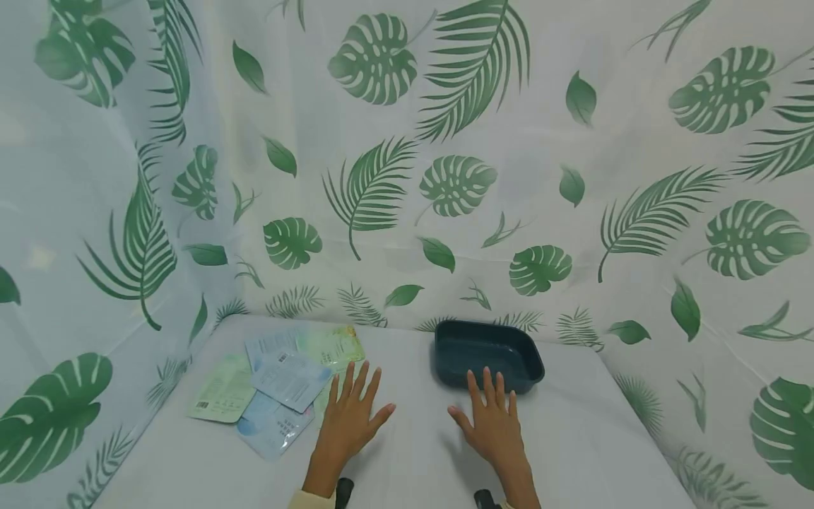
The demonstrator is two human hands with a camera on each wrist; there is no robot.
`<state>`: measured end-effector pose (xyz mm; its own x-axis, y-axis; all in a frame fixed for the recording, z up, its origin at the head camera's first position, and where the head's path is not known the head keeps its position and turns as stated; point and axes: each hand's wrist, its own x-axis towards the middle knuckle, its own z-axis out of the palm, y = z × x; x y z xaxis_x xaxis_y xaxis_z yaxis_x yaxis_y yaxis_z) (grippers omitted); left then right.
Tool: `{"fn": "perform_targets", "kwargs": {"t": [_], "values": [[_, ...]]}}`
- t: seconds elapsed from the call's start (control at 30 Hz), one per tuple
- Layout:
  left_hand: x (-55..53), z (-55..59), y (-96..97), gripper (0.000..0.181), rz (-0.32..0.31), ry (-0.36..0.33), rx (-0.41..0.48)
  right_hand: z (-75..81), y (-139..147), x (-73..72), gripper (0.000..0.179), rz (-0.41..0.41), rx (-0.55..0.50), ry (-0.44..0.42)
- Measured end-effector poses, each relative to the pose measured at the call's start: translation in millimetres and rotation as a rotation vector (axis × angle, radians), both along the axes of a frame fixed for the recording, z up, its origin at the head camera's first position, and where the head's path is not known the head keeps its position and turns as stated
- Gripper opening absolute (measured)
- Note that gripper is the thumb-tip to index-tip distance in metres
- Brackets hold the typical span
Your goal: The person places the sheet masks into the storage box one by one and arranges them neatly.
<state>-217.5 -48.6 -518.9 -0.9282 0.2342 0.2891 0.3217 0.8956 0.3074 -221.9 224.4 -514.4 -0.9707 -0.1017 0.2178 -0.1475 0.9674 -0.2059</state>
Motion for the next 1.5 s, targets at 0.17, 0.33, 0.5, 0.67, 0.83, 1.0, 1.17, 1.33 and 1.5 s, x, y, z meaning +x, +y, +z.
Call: {"fn": "perform_targets", "kwargs": {"t": [0.17,0.33,0.5,0.67,0.83,1.0,1.17,1.33,1.5], "values": [[22.2,-8.6,-5.4,0.066,-0.047,-0.069,0.041,-11.1,32,-6.5,0.077,-0.037,-0.011,0.002],[50.6,-14.5,-17.8,0.051,-0.086,-0.050,-0.009,-15.7,76,-16.6,0.064,-0.096,-0.041,-0.046],[73.1,-25.9,-30.0,0.032,-0.112,-0.121,-0.018,-24.7,108,-26.2,0.052,-0.150,-0.105,-0.102],[80.4,-31.4,-43.8,0.024,-0.099,-0.223,0.028,-35.0,122,-34.2,0.045,-0.164,-0.224,-0.165],[78.7,-31.0,-52.9,0.016,-0.035,-0.201,0.059,-37.9,124,-40.4,0.027,-0.126,-0.322,-0.082],[73.9,-30.3,-56.5,0.014,0.030,-0.194,0.083,-34.0,116,-41.9,0.023,-0.126,-0.372,-0.006],[71.9,-30.6,-61.2,0.014,0.076,-0.205,0.100,-29.1,95,-35.7,0.022,-0.128,-0.446,-0.051],[74.1,-32.2,-70.3,0.014,0.129,-0.219,0.111,-28.9,67,-23.6,0.019,-0.080,-0.465,-0.046],[75.7,-29.8,-79.5,0.013,0.168,-0.213,0.139,-27.3,46,-11.8,0.017,-0.058,-0.498,-0.033]]}}
